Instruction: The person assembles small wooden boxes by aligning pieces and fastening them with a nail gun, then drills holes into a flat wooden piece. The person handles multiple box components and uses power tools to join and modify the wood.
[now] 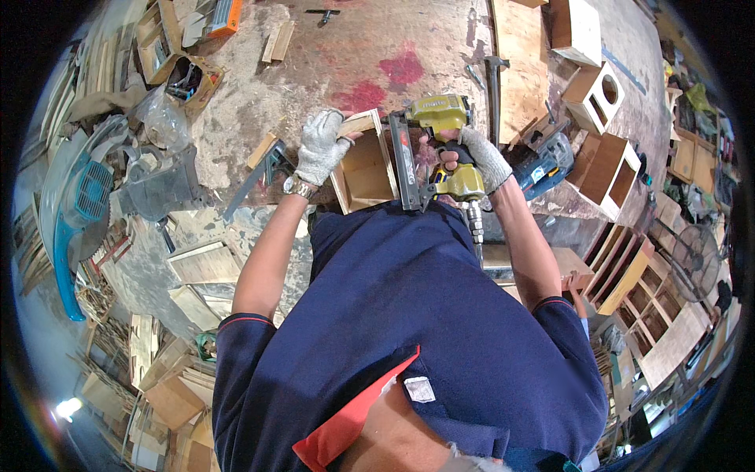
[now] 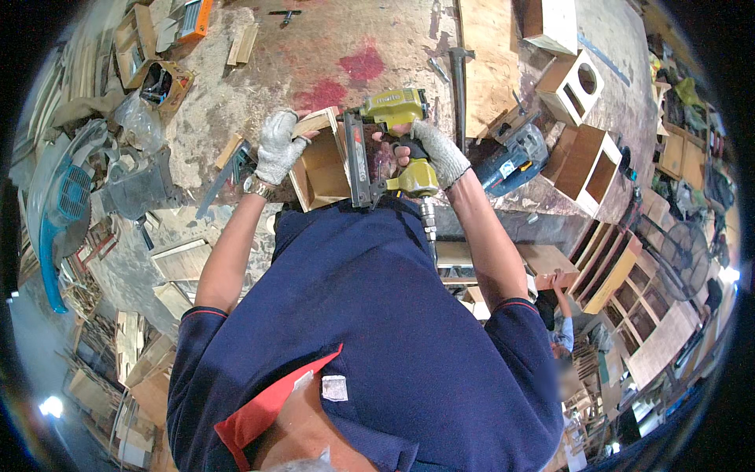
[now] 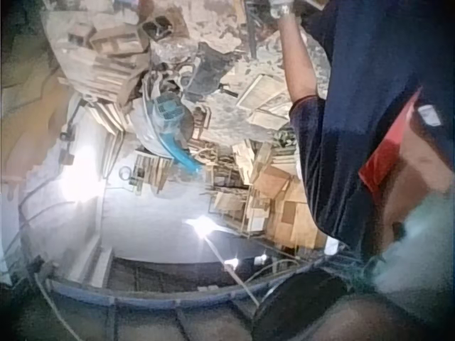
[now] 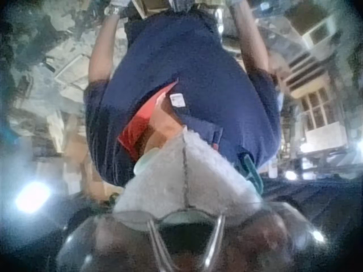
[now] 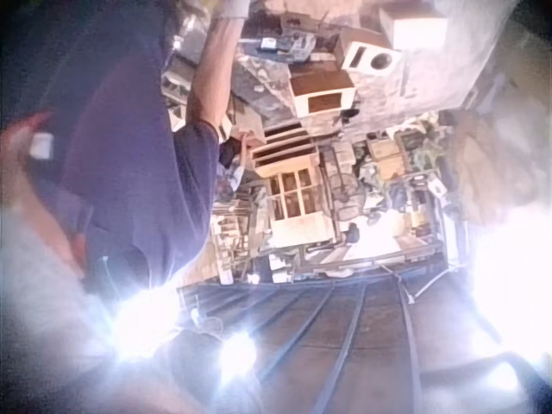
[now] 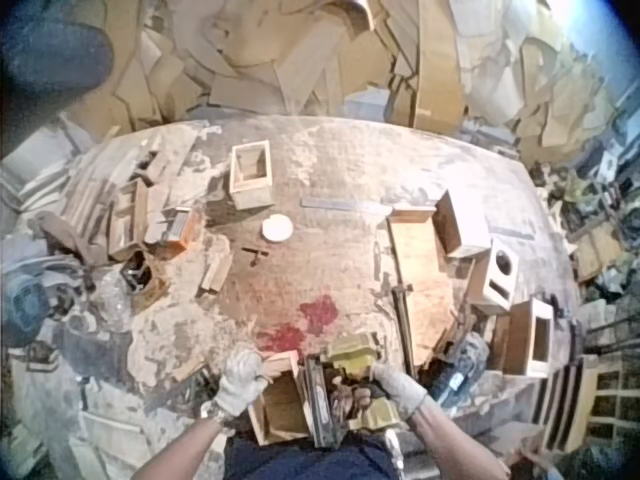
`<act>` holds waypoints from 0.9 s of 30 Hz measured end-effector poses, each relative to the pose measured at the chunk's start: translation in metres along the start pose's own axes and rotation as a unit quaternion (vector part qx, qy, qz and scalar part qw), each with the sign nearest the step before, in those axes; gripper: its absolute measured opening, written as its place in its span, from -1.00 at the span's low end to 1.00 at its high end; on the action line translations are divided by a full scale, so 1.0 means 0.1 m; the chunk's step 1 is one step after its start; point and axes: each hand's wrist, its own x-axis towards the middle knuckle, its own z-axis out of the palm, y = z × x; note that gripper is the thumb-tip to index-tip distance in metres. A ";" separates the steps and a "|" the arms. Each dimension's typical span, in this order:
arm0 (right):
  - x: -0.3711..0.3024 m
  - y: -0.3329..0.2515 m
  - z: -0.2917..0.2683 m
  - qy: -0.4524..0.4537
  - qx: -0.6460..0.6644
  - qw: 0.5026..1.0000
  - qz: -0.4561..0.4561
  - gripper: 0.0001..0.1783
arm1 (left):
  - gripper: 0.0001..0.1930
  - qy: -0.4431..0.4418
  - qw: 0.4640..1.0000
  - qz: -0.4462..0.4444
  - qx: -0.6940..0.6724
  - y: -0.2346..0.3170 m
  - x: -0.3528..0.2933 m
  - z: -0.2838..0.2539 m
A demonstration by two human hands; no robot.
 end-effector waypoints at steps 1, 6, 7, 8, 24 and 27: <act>0.00 0.00 -0.01 -0.014 0.005 1.000 -0.003 -0.65 | -0.56 0.003 1.000 -0.006 -0.006 0.00 0.00 0.00; -0.01 0.01 -0.12 -0.020 0.040 0.998 -0.053 -0.72 | -0.54 0.015 1.000 -0.024 -0.009 -0.03 -0.05 0.01; -0.03 0.00 -0.14 -0.004 0.048 0.997 -0.060 -0.76 | -0.53 0.016 0.999 -0.031 -0.013 -0.05 -0.05 0.00; -0.07 0.02 -0.17 0.019 0.008 0.997 -0.069 -0.76 | -0.52 -0.001 1.000 -0.016 0.009 -0.05 -0.07 -0.02; -1.27 0.35 0.22 0.227 -0.310 0.840 -0.384 -0.78 | -0.50 0.189 0.897 0.158 0.367 0.92 -0.05 -0.42; -1.55 0.41 0.46 0.162 -0.336 0.836 -0.402 -0.74 | -0.52 0.143 0.945 0.116 0.269 0.96 -0.16 -0.28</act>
